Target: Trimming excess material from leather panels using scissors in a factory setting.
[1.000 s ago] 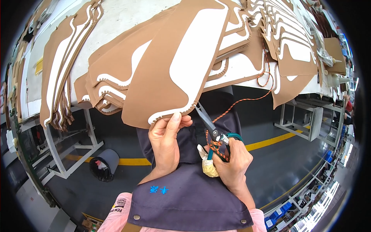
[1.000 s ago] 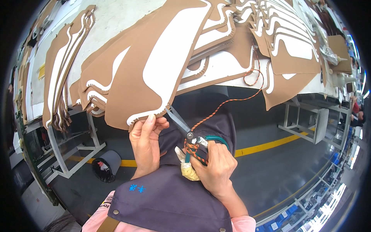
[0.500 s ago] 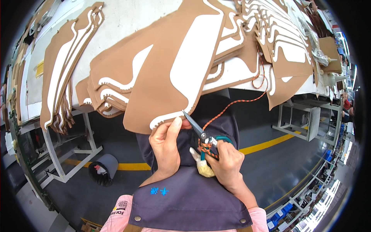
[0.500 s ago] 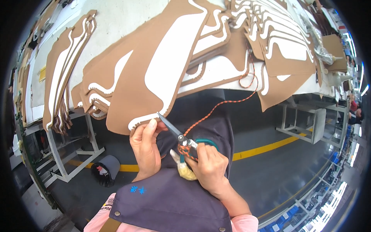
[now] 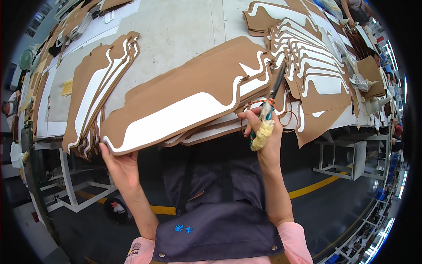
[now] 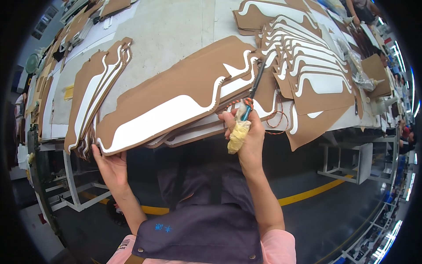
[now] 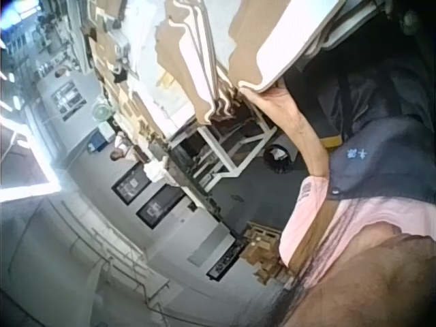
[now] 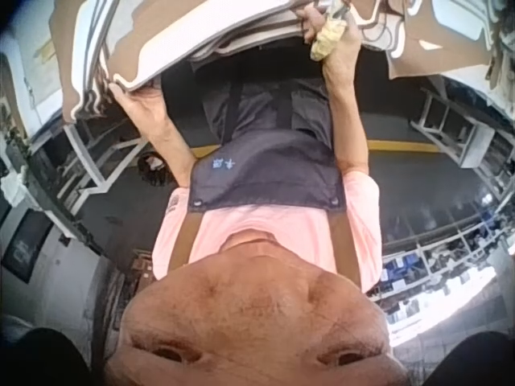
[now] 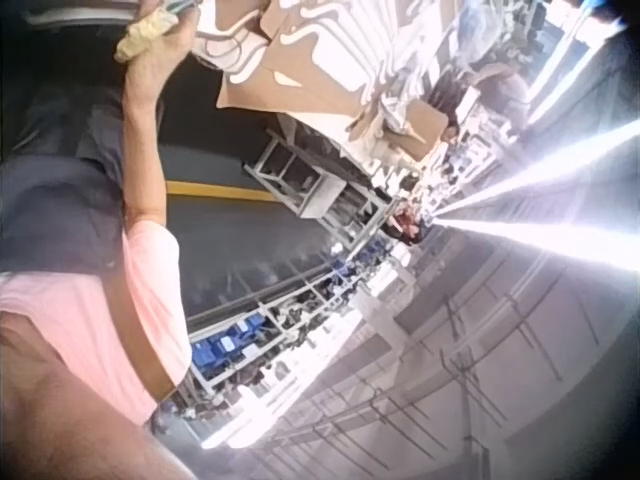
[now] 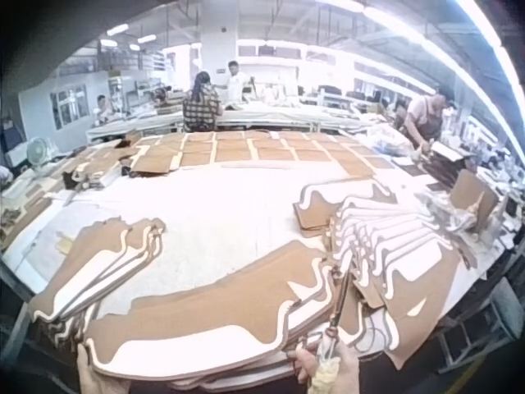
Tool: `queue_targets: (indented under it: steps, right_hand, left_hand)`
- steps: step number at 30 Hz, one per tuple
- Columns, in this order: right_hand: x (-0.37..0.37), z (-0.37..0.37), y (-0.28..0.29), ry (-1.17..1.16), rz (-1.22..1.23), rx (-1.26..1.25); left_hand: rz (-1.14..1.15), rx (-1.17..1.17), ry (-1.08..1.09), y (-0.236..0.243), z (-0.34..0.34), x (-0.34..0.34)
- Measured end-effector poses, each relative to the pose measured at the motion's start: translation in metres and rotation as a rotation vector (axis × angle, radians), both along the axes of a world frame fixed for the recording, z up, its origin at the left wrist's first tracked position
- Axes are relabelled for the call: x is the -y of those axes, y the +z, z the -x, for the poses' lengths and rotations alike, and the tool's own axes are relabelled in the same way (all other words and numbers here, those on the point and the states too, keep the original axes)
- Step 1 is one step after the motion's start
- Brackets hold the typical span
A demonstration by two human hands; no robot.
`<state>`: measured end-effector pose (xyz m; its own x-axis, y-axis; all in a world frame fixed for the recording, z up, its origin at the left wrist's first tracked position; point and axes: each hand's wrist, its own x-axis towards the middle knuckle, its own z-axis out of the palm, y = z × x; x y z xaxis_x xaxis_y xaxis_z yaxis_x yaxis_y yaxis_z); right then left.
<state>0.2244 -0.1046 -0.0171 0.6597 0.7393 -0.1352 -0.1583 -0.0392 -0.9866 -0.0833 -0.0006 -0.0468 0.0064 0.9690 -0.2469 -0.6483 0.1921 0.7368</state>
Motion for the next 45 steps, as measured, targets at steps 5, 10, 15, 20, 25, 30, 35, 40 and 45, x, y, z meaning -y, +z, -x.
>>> queue_targets:
  steps: [5,10,15,20,25,30,35,40,45]
  right_hand:
    - [-0.005,-0.008,-0.002,0.005,0.032,-0.020]
    - [-0.010,-0.015,-0.004,0.083,0.056,-0.072]
    - [0.040,-0.038,-0.011,-0.008,0.140,0.631]
    - [0.090,-0.053,0.007,0.157,0.368,1.142]
    - [0.079,-0.046,0.005,0.220,0.297,1.275]
    - [0.064,-0.052,0.007,0.290,0.284,1.402]
    - [0.060,-0.051,0.008,0.322,0.305,1.432]
    - [0.060,-0.052,0.009,0.393,0.368,1.472]
    - [0.058,-0.058,0.014,0.485,0.376,1.433]
  left_hand:
    - [-0.013,-0.252,0.271,0.007,-0.051,0.053]
    - [-0.032,-0.318,-0.278,0.017,-0.115,0.084]
    - [0.144,-0.038,-0.572,0.013,-0.175,0.061]
    - [0.212,0.079,-0.602,0.006,-0.195,0.051]
    - [0.213,0.100,-0.537,-0.002,-0.212,0.054]
    - [0.159,0.081,-0.499,-0.002,-0.215,0.055]
    - [0.208,0.113,-0.462,-0.001,-0.216,0.055]
    - [0.227,0.085,-0.446,-0.001,-0.219,0.055]
    - [0.194,0.082,-0.476,-0.003,-0.217,0.053]
